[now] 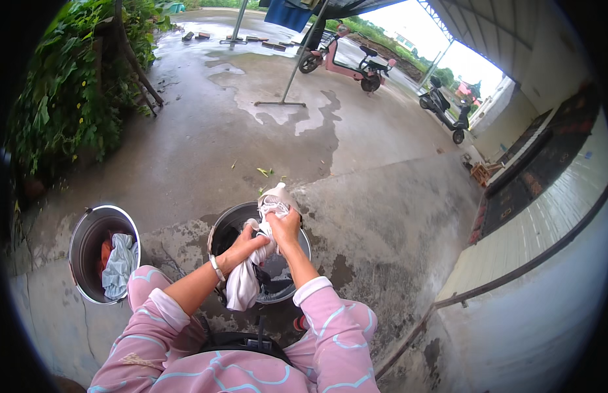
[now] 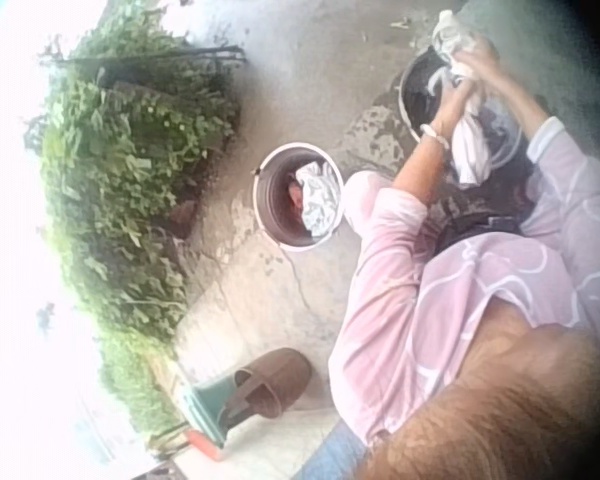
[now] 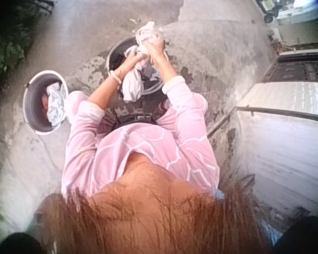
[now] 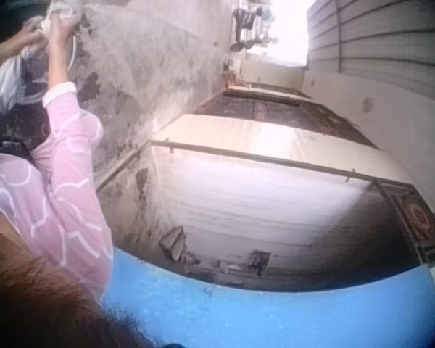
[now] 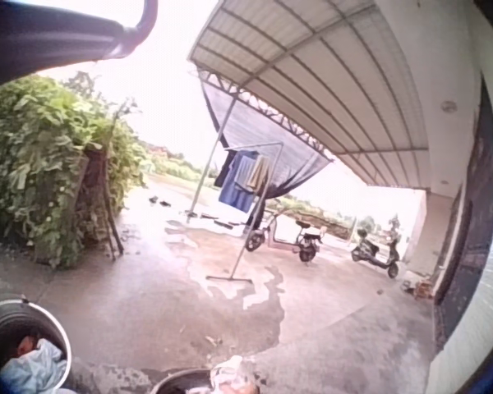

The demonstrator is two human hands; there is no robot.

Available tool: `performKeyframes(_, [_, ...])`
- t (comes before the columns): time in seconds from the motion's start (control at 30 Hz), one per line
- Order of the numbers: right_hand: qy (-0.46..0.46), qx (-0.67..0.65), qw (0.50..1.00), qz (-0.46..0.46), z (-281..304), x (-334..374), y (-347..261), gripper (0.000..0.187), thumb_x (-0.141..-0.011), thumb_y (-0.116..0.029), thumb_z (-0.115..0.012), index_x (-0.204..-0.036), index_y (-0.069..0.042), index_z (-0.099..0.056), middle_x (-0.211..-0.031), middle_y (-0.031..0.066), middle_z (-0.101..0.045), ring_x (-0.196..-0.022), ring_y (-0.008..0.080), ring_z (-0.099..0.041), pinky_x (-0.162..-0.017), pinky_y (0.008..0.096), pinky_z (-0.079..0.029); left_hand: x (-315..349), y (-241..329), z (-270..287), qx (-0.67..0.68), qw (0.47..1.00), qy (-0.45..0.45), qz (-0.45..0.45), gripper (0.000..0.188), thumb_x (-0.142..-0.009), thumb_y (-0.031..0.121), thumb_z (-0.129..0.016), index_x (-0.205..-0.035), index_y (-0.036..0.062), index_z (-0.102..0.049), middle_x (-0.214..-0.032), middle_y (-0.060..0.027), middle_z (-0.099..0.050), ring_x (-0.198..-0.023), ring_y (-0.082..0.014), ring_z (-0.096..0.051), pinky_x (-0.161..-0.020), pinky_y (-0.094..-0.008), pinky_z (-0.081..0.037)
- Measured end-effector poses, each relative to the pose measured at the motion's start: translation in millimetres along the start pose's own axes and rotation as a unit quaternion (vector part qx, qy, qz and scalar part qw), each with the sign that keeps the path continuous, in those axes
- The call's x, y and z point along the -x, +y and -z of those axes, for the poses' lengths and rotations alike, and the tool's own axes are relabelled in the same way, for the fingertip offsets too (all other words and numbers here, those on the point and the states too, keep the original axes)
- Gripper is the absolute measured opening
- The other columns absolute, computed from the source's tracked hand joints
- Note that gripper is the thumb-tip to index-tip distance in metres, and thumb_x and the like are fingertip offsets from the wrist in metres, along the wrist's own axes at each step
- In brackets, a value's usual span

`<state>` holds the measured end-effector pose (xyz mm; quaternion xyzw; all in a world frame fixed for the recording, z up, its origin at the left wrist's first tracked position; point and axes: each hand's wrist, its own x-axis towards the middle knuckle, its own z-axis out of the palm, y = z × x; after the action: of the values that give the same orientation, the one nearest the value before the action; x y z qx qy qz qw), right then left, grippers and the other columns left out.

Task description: The person washes several pieces of clothing by hand in a bucket of water, scrubbing and wringing out each item before moving it to another bucket.

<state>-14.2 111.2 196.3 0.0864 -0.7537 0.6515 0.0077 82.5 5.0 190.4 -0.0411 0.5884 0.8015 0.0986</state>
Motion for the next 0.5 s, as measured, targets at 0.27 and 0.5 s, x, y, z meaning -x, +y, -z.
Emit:
performKeyframes(0.27, [-0.207, -0.225, 0.945, -0.116, 6, 26, -37, 0.043, -0.072, -0.012, -0.072, -0.109, -0.004, -0.051, -0.095, 0.0051, -0.058, -0.082, 0.0135, -0.058, -0.065, 0.0253, -0.048, 20, 29, -7, 0.042, 0.998, -0.036, -0.042, 0.072, -0.081, 0.037, -0.064, -0.132, 0.0076, -0.023, -0.100, -0.0111, -0.055, -0.066, -0.0164, -0.060, -0.051, -0.0271, -0.051])
performKeyframes(0.5, [-0.316, -0.223, 0.913, -0.129, 37, 8, -60, 0.059, -0.083, -0.050, -0.053, -0.120, -0.004, -0.046, -0.108, 0.0079, -0.056, -0.100, 0.0156, -0.054, -0.089, 0.0308, -0.042, 23, 33, -7, 0.160, 0.986, -0.036, 0.026, 0.040, -0.084, 0.035, -0.059, -0.109, 0.0060, -0.049, -0.076, -0.0055, -0.060, -0.050, -0.0134, -0.057, -0.040, -0.0244, -0.048])
